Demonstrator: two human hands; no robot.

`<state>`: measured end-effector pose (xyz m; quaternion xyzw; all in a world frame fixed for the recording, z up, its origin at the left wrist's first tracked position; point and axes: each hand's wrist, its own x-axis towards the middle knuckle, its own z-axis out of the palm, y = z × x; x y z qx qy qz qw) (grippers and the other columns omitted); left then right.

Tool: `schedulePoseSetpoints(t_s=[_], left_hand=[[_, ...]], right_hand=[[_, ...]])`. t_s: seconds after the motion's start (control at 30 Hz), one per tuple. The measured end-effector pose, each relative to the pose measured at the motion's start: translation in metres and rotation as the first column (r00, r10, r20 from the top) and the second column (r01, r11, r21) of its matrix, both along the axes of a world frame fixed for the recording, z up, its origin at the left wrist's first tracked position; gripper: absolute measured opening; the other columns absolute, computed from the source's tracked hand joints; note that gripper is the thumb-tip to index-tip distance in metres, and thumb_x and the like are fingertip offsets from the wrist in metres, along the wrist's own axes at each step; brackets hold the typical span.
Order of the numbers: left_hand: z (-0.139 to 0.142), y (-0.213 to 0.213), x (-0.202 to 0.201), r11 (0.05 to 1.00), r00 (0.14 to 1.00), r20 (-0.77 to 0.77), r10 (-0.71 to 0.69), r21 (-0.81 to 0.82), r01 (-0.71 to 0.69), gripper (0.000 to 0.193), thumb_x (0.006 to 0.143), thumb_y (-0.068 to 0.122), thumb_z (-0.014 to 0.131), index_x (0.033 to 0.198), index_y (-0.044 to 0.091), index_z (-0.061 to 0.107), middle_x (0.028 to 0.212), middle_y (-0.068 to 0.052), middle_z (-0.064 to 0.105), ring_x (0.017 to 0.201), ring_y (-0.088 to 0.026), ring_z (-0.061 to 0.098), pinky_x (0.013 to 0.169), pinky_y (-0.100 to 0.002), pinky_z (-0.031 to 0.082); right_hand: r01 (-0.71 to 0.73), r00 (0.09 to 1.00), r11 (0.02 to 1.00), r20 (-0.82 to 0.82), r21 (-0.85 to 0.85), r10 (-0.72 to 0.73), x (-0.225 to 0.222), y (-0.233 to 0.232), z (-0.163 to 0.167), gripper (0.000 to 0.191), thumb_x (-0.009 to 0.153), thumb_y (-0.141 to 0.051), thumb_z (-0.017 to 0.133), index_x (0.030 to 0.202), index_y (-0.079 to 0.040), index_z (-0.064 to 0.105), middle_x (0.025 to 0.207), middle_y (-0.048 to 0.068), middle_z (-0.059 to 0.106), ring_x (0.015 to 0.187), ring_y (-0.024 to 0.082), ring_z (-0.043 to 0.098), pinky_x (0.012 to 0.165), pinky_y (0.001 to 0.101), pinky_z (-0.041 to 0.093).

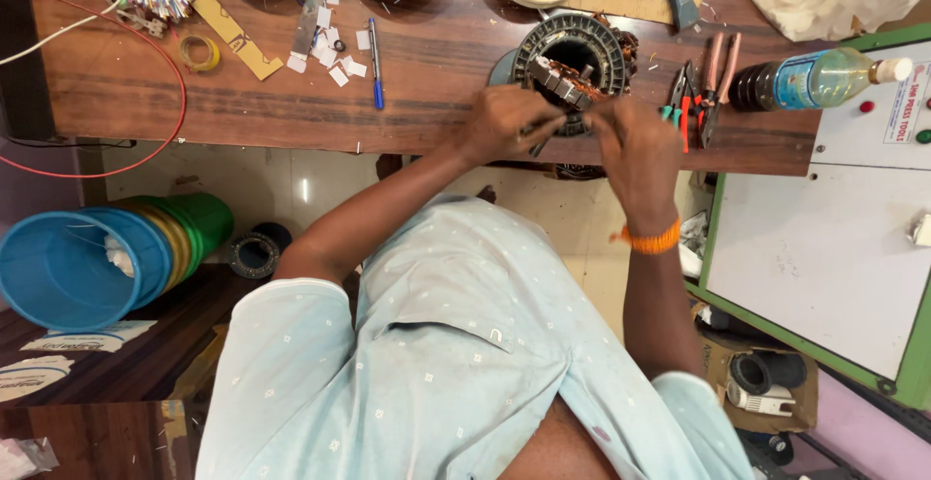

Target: The person pulls old burnt copper windings out of a fan motor stator by hand, gripping and extracting wire bundles from the slots one at a time and setting the removed coils on the workbench beside the stator housing.

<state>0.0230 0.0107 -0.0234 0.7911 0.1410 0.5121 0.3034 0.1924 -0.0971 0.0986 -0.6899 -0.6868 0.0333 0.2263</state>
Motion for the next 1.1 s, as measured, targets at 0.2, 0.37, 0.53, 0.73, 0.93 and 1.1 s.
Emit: schedulePoseSetpoints(t_s=[0.2,0.37,0.53,0.73,0.93,1.1], left_hand=[[-0.008,-0.027,0.022,0.692,0.996,0.077,0.043,-0.722,0.026,0.011,0.09,0.01,0.077,0.084,0.004,0.071,0.069,-0.001,0.07,0.06,-0.004,0.06,0.053,-0.024,0.046],[-0.01,-0.034,0.031,0.603,0.994,0.09,0.059,-0.797,0.036,0.015,0.092,0.011,0.076,0.082,0.003,0.068,0.066,0.001,0.066,0.061,-0.003,0.055,0.053,-0.025,0.043],[0.0,-0.039,0.034,0.691,0.988,-0.119,0.102,-0.705,-0.157,0.012,0.091,0.012,0.078,0.087,0.005,0.068,0.071,0.001,0.067,0.061,-0.007,0.06,0.055,-0.026,0.046],[0.016,-0.004,0.008,0.954,0.985,-0.08,0.153,0.273,-0.126,0.05,0.086,0.026,0.079,0.131,0.021,0.057,0.122,0.001,0.069,0.109,-0.023,0.06,0.093,-0.042,0.047],[0.024,0.033,0.006,0.965,0.939,-0.235,-0.25,0.014,0.26,0.071,0.091,0.009,0.082,0.151,0.028,0.05,0.111,0.002,0.069,0.105,-0.02,0.062,0.099,-0.039,0.048],[0.022,0.027,0.011,0.978,0.946,-0.25,-0.207,-0.014,0.21,0.065,0.089,0.015,0.085,0.146,0.024,0.055,0.111,0.002,0.066,0.101,-0.023,0.058,0.098,-0.041,0.046]], right_hand=[[0.066,0.954,0.985,-0.278,-0.162,-0.11,0.019,0.05,-0.015,0.01,0.097,-0.007,0.081,0.098,0.0,0.074,0.062,0.008,0.049,0.055,0.012,0.04,0.051,0.032,0.032],[0.082,0.861,0.923,-0.44,-0.377,-0.256,0.037,0.065,-0.027,0.006,0.096,-0.007,0.078,0.096,-0.002,0.075,0.063,-0.004,0.055,0.054,0.004,0.041,0.047,0.0256,0.029],[0.157,0.736,0.929,-0.587,-0.336,-0.337,0.05,0.054,-0.034,0.006,0.095,-0.002,0.079,0.099,0.002,0.076,0.072,-0.005,0.064,0.06,0.001,0.046,0.052,0.0218,0.033],[0.136,0.495,0.936,-0.796,-0.325,-0.349,0.046,0.017,-0.025,0.006,0.092,0.0,0.075,0.096,0.004,0.073,0.078,-0.002,0.07,0.069,0.002,0.061,0.065,0.0189,0.047],[0.291,0.781,0.913,-0.48,-0.288,-0.4,0.008,-0.01,-0.02,0.022,0.093,-0.008,0.084,0.086,0.004,0.067,0.071,0.008,0.057,0.063,0.011,0.045,0.055,0.0304,0.035],[0.257,0.938,0.966,-0.252,0.039,-0.239,-0.029,-0.017,-0.033,0.011,0.094,-0.002,0.079,0.092,0.002,0.069,0.071,0.013,0.062,0.057,0.017,0.053,0.054,0.0341,0.042]])
